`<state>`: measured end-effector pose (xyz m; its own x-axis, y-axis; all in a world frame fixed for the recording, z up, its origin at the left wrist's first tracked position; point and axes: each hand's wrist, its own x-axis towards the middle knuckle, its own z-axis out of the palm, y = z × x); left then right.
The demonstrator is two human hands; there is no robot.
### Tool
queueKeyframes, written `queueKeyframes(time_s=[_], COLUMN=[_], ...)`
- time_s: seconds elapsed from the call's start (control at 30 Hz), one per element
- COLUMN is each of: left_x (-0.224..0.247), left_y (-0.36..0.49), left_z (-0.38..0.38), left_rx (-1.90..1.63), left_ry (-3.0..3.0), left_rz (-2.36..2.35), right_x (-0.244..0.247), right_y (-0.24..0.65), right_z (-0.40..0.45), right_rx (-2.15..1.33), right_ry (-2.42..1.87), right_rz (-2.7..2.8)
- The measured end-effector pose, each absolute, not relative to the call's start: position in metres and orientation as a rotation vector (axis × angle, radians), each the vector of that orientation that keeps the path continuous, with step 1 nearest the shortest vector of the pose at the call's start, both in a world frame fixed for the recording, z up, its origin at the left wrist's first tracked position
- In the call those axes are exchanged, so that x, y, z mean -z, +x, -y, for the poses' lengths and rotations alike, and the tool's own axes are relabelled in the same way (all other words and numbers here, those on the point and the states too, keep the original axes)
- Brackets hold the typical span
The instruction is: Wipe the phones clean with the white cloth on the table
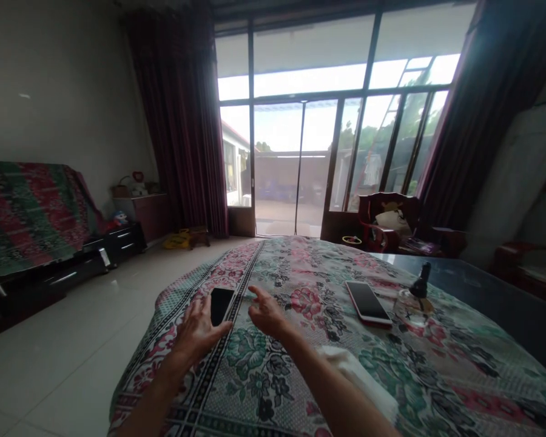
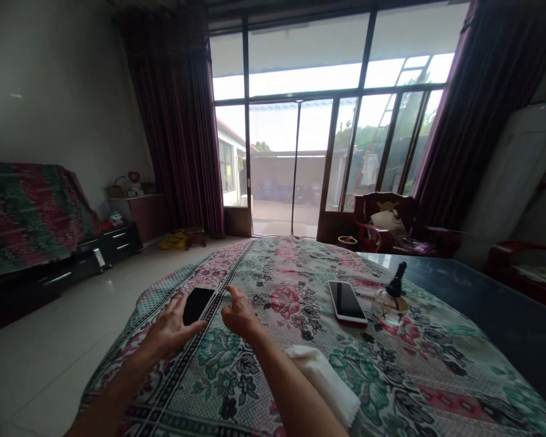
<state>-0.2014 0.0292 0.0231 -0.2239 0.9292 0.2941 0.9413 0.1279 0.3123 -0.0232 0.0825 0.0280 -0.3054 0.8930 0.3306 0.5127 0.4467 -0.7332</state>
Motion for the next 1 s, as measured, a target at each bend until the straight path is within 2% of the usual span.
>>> queueKeyframes(time_s=[0.07, 0.23, 0.6, 0.83, 1.0], left_x=[-0.009, 0.01, 0.012, 0.016, 0.018], left_y=[-0.207, -0.211, -0.207, -0.21, -0.2], left_z=[-0.027, -0.025, -0.018, -0.019, -0.018], left_rx=[0.622, 0.768, 0.816, 0.735, 0.857], left_ry=[-1.951, -1.933, -1.863, -1.834, -1.93], left_rz=[2.358, 2.266, 2.138, 1.953, 1.868], right_x=[-0.016, 0.001, 0.012, -0.001, -0.029], right_y=[-0.044, -0.075, -0.094, -0.087, -0.054], right_z=[-0.092, -0.113, -0.13, -0.127, -0.122], right_rx=[-0.705, -0.776, -0.799, -0.83, -0.784], right_ry=[-1.177, -1.172, -1.143, -1.163, -1.237], right_rz=[1.904, 1.804, 1.788, 1.7, 1.671])
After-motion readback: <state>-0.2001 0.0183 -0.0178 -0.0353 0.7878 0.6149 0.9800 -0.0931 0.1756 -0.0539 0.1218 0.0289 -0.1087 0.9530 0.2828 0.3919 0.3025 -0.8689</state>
